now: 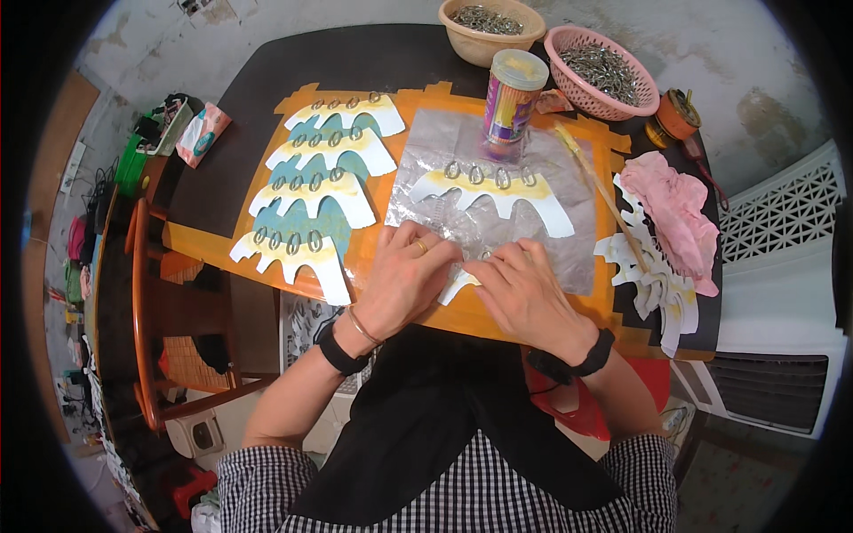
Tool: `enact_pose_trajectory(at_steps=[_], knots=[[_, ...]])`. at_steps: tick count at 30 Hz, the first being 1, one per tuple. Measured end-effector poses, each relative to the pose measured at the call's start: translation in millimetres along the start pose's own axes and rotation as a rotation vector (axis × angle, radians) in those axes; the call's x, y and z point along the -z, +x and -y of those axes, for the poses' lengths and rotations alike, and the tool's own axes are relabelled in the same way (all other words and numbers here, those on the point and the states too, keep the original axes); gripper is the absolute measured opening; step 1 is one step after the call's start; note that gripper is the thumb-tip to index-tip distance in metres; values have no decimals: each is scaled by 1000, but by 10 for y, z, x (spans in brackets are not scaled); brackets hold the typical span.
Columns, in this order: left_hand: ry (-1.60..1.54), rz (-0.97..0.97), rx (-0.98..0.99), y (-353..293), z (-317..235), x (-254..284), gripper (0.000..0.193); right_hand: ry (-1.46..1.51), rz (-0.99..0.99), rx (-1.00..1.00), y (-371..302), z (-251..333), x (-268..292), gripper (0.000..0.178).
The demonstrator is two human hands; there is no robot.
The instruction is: Manually inserting metal decorative elements or grommets into pre-cut shoe upper components.
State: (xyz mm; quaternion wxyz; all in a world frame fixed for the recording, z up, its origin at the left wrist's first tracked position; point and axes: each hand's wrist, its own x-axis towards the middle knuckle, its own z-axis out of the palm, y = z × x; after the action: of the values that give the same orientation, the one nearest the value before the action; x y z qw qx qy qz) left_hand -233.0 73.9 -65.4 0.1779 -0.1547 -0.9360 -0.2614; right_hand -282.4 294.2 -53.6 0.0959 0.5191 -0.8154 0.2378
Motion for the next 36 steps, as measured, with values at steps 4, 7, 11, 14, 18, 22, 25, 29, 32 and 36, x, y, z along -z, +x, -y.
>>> enact_pose_trajectory(at_steps=[4, 7, 11, 14, 18, 22, 25, 29, 32, 36], knots=[[22, 20, -123, -4, 56, 31, 23, 1, -66, 18, 70, -21, -40, 15], [52, 19, -131, -44, 62, 73, 23, -10, -91, 21, 107, -16, -75, 9], [67, 44, -193, -38, 38, 195, 27, -30, -81, 38, 115, -43, -103, 8], [124, 126, -279, 74, 28, 264, 26, -2, -113, 38, 141, -65, -111, 9], [165, 171, -360, 113, 83, 269, 23, 9, -121, 26, 151, -47, -113, 10], [228, 178, -436, 165, 92, 249, 15, 3, -128, 17, 146, -43, -114, 10], [277, 190, -481, 160, 75, 242, 12, 13, -119, 11, 149, -42, -111, 9], [311, 181, -449, 140, 27, 201, 14, -13, -147, 18, 149, -50, -126, 9], [296, 107, -445, 121, 58, 167, 14, -19, -142, 10, 156, -22, -123, 9], [323, 114, -389, 109, 28, 175, 13, -54, -140, 4, 165, 32, -138, 10]])
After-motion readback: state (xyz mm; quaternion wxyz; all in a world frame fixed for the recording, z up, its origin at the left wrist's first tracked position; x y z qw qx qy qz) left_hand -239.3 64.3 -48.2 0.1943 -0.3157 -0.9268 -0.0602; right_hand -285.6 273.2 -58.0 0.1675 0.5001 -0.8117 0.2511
